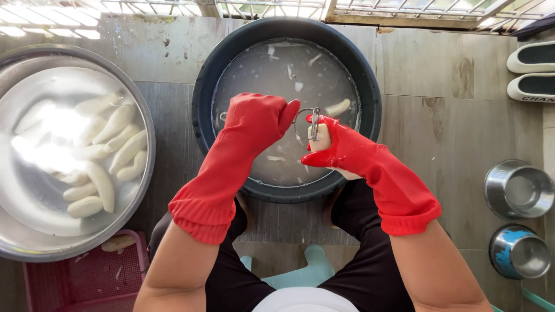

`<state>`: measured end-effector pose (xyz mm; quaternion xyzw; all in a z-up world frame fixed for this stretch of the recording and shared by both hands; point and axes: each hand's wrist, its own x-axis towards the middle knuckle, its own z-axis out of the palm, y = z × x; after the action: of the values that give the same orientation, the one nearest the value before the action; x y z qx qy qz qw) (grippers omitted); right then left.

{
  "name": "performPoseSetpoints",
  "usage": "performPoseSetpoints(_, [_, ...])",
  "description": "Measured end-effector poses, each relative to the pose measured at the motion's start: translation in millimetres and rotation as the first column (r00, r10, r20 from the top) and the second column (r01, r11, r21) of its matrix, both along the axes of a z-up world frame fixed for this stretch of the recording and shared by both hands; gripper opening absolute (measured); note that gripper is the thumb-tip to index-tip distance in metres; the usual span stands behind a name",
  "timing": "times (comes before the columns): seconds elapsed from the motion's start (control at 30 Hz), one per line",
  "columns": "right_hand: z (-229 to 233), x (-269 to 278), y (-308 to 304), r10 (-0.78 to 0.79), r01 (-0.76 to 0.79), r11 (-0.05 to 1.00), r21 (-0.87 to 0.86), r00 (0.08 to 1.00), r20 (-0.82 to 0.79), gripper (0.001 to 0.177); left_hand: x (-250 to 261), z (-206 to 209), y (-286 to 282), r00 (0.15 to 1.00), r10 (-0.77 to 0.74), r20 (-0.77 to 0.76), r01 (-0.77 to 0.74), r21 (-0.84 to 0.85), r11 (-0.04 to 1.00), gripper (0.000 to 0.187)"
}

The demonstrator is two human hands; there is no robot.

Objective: Peeling root vegetables using a handheld peeler over a basin of water while wearing protective gloves.

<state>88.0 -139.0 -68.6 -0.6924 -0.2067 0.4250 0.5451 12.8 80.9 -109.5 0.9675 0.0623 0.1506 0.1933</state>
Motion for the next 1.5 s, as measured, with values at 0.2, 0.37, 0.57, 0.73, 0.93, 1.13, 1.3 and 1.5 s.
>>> performPoseSetpoints(0.2, [-4.4,4.4,-0.3,0.088,-0.089,0.996,-0.001,0.993,0.08,0.05,5.9,0.1,15.8,0.999,-0.05,-0.002,0.05,-0.043,0.998,0.051])
performPoseSetpoints(0.37, [-12.4,9.6,-4.5,0.17,-0.169,0.985,-0.019,0.975,0.14,0.046,4.5,5.4,14.2,0.978,-0.132,0.16,0.137,-0.024,0.99,0.043])
performPoseSetpoints(0.57, [-19.9,11.1,-4.6,0.264,-0.262,0.964,-0.041,0.942,0.205,0.042,11.4,-3.4,-4.9,0.971,-0.23,0.069,0.232,-0.025,0.972,0.035])
performPoseSetpoints(0.73, [-11.0,11.4,2.7,0.322,-0.295,0.943,-0.155,0.926,0.198,0.051,17.0,-14.6,-0.9,0.957,-0.277,0.083,0.274,0.048,0.961,0.039])
performPoseSetpoints(0.93, [33.0,3.9,16.7,0.309,-0.273,0.825,-0.494,0.951,-0.008,0.1,13.8,-5.0,42.2,0.979,-0.148,0.14,0.119,0.193,0.974,0.048])
performPoseSetpoints(1.13, [17.7,9.8,15.1,0.317,-0.28,0.844,-0.458,0.948,0.005,0.07,12.2,14.7,14.9,0.965,-0.201,0.166,0.181,0.128,0.975,0.052])
performPoseSetpoints(1.3, [22.1,10.7,16.3,0.408,-0.366,0.866,-0.341,0.911,0.058,0.027,13.8,2.8,11.4,0.94,-0.284,0.192,0.284,0.024,0.958,0.05])
performPoseSetpoints(1.5, [30.4,10.8,9.7,-0.014,-0.037,0.992,-0.12,0.914,-0.405,0.066,11.3,-19.8,53.8,0.937,0.079,0.339,-0.078,-0.016,0.997,0.054])
